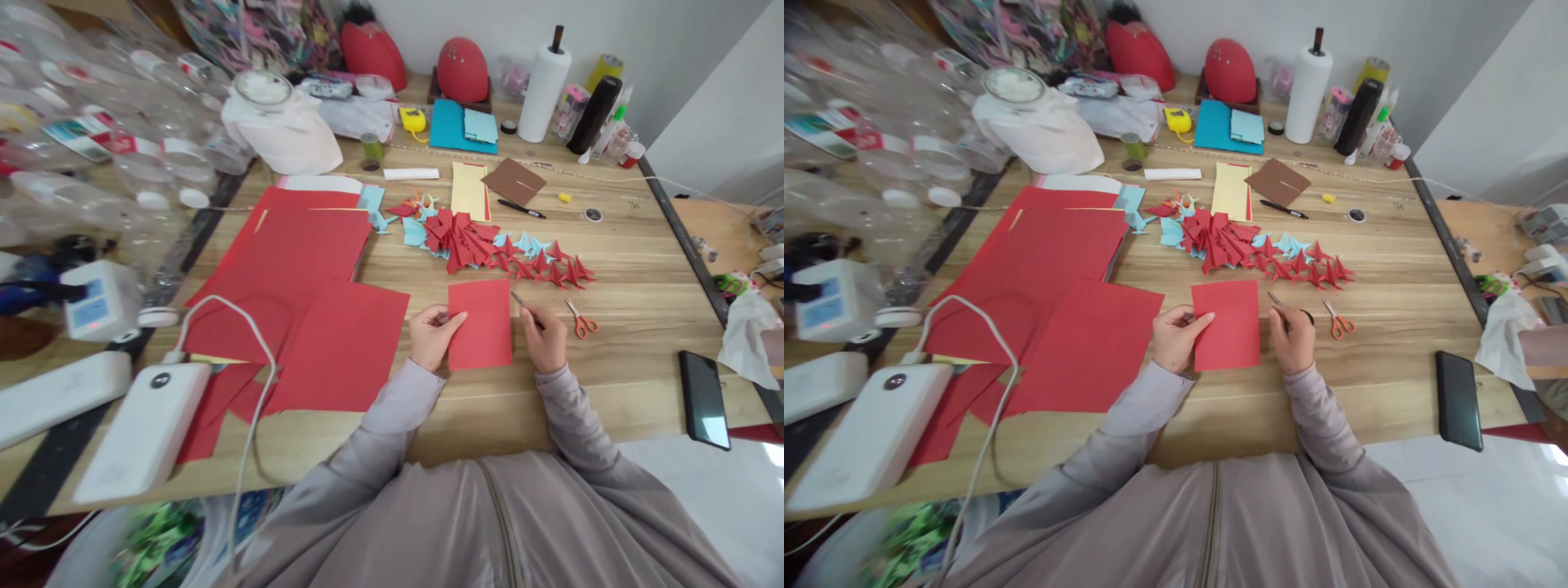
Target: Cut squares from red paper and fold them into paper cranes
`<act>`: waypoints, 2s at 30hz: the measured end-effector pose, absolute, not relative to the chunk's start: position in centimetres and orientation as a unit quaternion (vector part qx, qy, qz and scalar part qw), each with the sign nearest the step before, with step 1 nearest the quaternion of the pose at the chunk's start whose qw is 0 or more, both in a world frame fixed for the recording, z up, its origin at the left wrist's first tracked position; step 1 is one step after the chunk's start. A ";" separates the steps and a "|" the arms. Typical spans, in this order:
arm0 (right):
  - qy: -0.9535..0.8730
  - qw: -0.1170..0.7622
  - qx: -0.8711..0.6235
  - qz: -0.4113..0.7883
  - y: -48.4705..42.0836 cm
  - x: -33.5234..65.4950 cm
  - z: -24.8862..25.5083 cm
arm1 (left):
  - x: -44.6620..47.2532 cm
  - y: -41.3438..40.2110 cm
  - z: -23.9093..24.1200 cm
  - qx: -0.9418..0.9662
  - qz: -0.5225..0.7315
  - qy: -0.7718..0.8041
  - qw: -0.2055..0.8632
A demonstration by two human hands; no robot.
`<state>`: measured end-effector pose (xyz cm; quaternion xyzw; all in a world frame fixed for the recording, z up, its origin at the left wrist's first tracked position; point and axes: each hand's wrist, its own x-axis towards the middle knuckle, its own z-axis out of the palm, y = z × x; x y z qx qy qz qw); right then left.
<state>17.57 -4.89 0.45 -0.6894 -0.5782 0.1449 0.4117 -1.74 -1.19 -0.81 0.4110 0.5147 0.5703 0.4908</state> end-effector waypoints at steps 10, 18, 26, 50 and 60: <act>-0.457 0.533 -0.640 0.311 -4.4 17.5 0.2 | -1.6 -1.5 0.2 0.418 0.558 0.512 0.502; -0.489 0.553 -0.635 0.226 -4.3 17.8 -0.1 | -1.6 -1.1 0.1 0.366 0.574 0.504 0.531; -0.706 0.452 -0.498 0.223 -4.6 17.3 -0.6 | -1.8 -0.8 -0.3 0.353 0.570 0.519 0.530; -0.673 0.511 -0.507 0.170 -4.3 17.5 -0.1 | -4.3 -2.7 0.6 0.824 0.424 0.347 0.145; -0.799 0.384 -0.443 0.134 -4.8 17.8 -1.2 | -6.0 -2.9 -0.5 0.886 0.253 0.367 0.130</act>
